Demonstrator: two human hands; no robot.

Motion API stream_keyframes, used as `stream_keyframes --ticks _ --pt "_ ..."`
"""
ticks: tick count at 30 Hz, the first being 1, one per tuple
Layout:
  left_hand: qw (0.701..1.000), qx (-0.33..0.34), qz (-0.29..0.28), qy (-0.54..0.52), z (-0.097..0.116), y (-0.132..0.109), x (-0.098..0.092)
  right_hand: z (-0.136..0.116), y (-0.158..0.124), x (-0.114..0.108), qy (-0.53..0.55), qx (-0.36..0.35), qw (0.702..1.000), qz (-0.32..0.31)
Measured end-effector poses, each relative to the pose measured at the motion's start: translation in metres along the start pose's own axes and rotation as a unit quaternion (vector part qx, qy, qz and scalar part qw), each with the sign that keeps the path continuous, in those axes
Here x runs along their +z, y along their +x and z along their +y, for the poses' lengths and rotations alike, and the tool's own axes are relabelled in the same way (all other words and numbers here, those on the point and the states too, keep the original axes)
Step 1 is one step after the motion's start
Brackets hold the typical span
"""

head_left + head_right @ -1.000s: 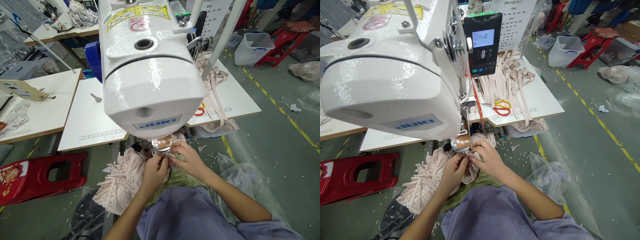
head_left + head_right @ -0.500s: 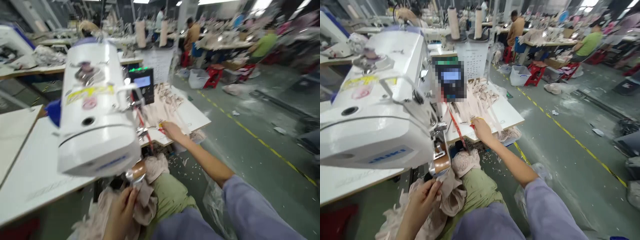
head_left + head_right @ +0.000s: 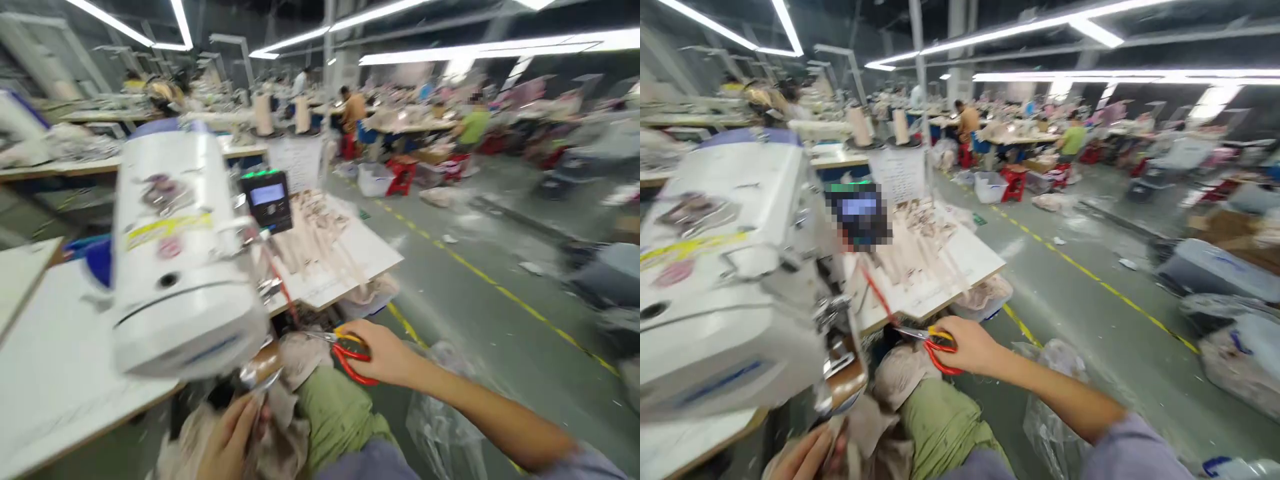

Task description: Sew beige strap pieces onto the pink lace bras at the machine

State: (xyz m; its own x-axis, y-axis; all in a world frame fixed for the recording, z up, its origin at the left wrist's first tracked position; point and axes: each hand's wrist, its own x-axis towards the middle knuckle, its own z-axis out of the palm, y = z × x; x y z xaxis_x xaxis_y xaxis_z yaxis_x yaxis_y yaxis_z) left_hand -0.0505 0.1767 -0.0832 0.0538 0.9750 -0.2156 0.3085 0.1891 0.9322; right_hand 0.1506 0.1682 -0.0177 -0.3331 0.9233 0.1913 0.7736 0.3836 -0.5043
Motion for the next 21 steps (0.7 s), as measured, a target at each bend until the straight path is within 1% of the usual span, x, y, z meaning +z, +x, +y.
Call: stream_keyframes --ticks 2,3,4,5,7,9,12,15,18,21 --pt "0.997 -0.056 0.045 -0.002 -0.007 -0.029 -0.032 -0.004 -0.025 0.007 0.049 -0.034 0.998 -0.027" --pt "0.995 -0.083 0.058 -0.016 -0.008 -0.044 -0.045 -0.004 -0.035 0.012 0.063 -0.044 0.996 -0.035" --pt "0.992 -0.104 0.062 -0.042 -0.007 -0.056 -0.055 -0.002 -0.043 0.018 0.071 -0.05 0.995 -0.039" --pt "0.988 -0.121 0.053 -0.085 -0.005 -0.064 -0.06 0.0 -0.05 0.025 0.075 -0.052 0.995 -0.045" --pt "0.974 -0.138 0.026 -0.18 -0.001 -0.07 -0.063 0.002 -0.06 0.038 0.075 -0.052 0.994 -0.061" --pt "0.962 -0.139 0.009 -0.234 0.001 -0.067 -0.058 0.002 -0.064 0.048 0.071 -0.057 0.993 -0.077" --pt "0.963 -0.129 0.001 -0.237 -0.002 -0.063 -0.051 -0.004 -0.06 0.058 0.069 -0.078 0.992 -0.075" --pt "0.967 -0.127 -0.008 -0.219 -0.006 -0.063 -0.05 -0.01 -0.051 0.064 0.075 -0.093 0.99 -0.07" --pt "0.967 -0.134 -0.006 -0.216 -0.007 -0.065 -0.05 -0.015 -0.042 0.065 0.075 -0.09 0.99 -0.082" --pt "0.965 -0.141 0.0 -0.221 -0.006 -0.065 -0.05 -0.017 -0.037 0.061 0.088 -0.072 0.988 -0.107"
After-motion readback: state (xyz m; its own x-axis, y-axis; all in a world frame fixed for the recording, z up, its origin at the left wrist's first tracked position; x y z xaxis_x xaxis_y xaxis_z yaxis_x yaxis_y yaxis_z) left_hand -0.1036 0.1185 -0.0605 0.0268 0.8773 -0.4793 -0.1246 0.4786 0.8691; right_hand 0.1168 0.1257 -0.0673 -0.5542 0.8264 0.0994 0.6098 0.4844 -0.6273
